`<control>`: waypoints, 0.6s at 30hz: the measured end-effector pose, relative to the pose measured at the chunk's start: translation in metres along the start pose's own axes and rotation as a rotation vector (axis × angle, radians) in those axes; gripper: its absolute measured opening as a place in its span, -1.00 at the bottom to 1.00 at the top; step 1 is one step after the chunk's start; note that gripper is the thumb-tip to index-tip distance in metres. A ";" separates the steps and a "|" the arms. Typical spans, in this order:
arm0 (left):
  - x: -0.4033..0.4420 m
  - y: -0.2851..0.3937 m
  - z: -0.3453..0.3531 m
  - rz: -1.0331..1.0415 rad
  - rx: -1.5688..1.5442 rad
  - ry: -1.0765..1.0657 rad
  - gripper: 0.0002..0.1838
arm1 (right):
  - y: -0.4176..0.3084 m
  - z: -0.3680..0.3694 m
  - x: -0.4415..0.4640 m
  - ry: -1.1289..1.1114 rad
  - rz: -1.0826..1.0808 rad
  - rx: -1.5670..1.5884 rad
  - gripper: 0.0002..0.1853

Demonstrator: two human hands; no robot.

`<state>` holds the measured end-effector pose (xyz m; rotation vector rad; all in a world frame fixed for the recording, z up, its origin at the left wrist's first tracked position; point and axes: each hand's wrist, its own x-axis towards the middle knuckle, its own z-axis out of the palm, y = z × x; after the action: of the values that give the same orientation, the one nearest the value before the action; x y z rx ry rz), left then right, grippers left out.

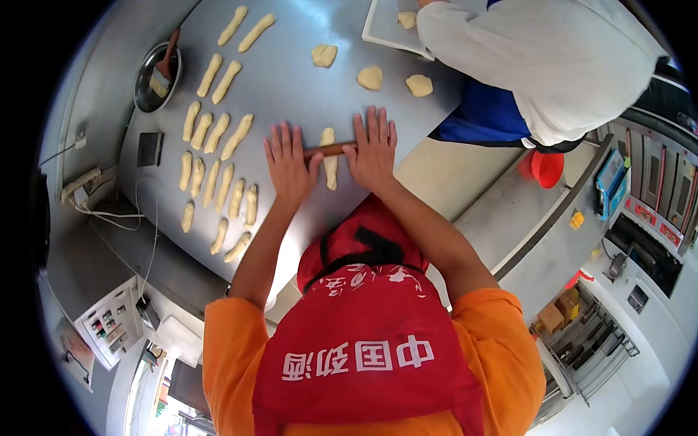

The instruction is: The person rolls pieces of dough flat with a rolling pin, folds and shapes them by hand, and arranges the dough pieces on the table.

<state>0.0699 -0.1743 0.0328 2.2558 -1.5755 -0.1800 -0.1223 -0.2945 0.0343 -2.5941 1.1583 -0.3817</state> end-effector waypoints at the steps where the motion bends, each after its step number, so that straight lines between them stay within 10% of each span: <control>1: 0.028 -0.005 0.003 0.002 0.092 0.003 -0.09 | 0.004 0.006 0.022 0.006 0.015 -0.008 -0.14; 8: 0.195 -0.043 0.015 0.026 0.254 0.220 -0.19 | 0.033 0.019 0.194 0.252 -0.084 -0.066 -0.23; 18: 0.141 -0.042 0.003 0.169 -0.099 0.163 -0.71 | 0.028 0.011 0.117 0.056 -0.185 0.169 -0.63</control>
<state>0.1569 -0.2931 0.0295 1.9978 -1.6234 -0.0264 -0.0622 -0.3994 0.0288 -2.5620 0.8637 -0.5682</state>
